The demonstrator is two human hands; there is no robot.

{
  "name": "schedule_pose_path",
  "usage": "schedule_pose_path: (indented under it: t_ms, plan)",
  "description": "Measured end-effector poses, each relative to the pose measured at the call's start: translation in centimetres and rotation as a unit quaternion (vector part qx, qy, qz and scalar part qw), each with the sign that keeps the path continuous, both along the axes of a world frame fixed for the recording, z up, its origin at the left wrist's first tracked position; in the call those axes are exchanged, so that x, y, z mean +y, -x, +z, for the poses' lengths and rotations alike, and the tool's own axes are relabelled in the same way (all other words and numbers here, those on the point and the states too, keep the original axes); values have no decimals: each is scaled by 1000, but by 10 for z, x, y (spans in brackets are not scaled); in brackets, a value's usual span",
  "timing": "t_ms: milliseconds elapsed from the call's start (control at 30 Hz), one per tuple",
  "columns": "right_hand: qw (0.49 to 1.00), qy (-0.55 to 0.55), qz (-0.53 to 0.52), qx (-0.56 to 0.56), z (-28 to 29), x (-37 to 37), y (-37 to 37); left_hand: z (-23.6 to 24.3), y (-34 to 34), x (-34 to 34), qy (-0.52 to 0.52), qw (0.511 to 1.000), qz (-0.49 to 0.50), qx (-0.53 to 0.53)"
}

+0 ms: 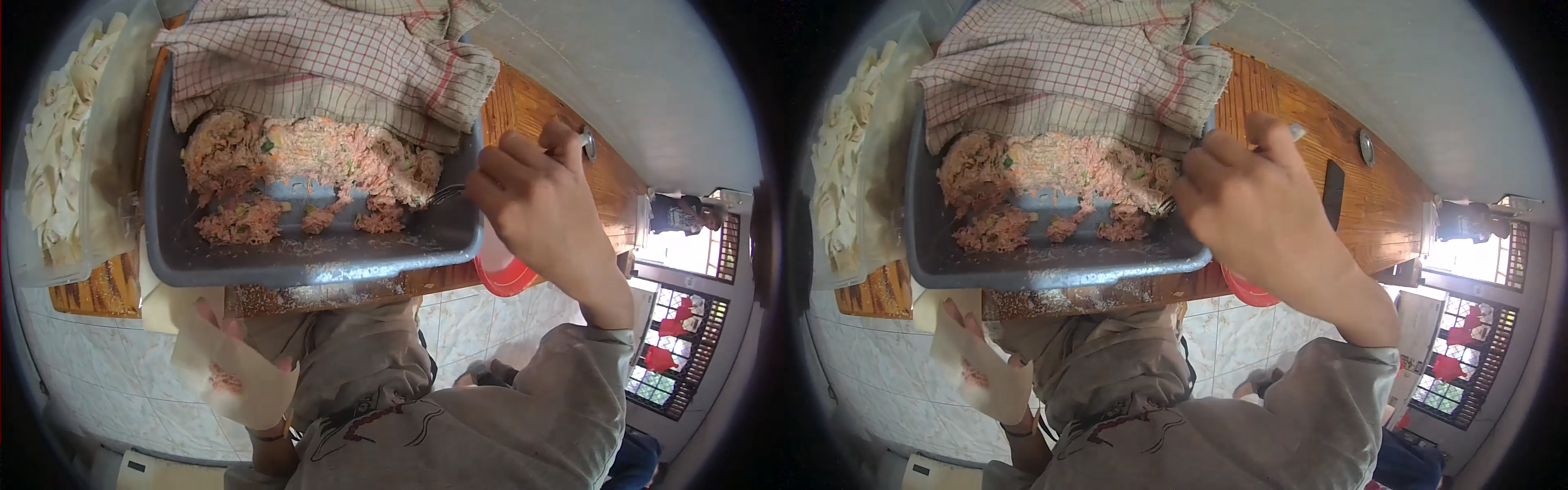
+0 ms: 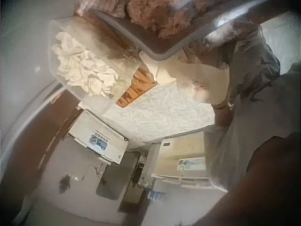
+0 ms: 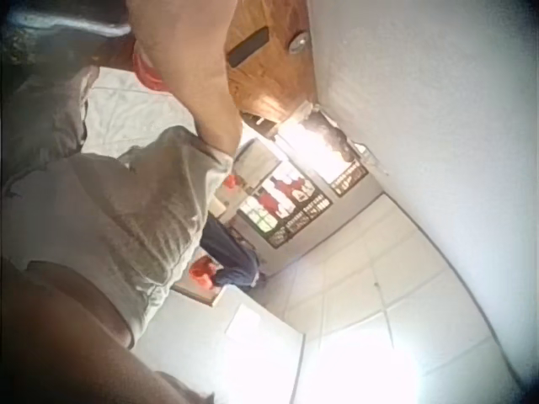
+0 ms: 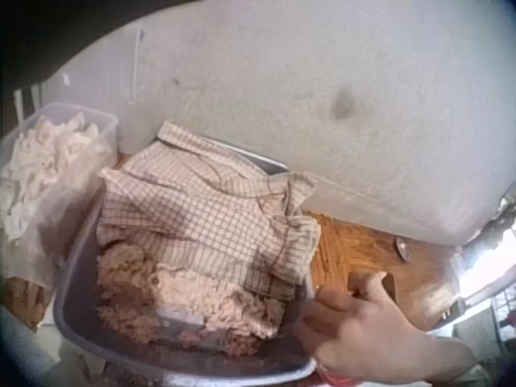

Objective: The person prepares dumplings by taking square wrappers from a stack, using a fork to place a small portion of meat filling onto each wrapper, and then folding and sealing them by hand.

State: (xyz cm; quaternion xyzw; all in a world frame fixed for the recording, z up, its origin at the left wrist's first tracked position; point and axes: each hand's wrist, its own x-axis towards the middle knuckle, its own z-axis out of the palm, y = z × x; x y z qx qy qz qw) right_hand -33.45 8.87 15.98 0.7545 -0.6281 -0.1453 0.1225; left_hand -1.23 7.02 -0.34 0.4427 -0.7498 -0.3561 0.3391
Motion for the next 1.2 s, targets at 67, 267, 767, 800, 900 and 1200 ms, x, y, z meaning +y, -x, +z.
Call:
schedule_pose_path:
  t_ms: [67,267,767,800,900,1200]
  plan:
    - [999,-20,24,14,-9,-5,-4,-2,-7,-7,53,996,-22,-61]
    - [995,-51,73,45,-40,-4,-6,-6,-14,6,-163,986,-10,-37]
    - [997,20,63,29,-18,0,2,0,-11,7,-349,870,8,348]
    - [996,17,69,46,-22,-1,-2,-1,-12,8,-341,883,23,322]
    - [992,16,102,70,-37,-2,-8,-4,-17,4,-318,901,11,294]
    - [947,-85,16,-310,17,-11,41,27,2,-10,-421,568,-243,664]
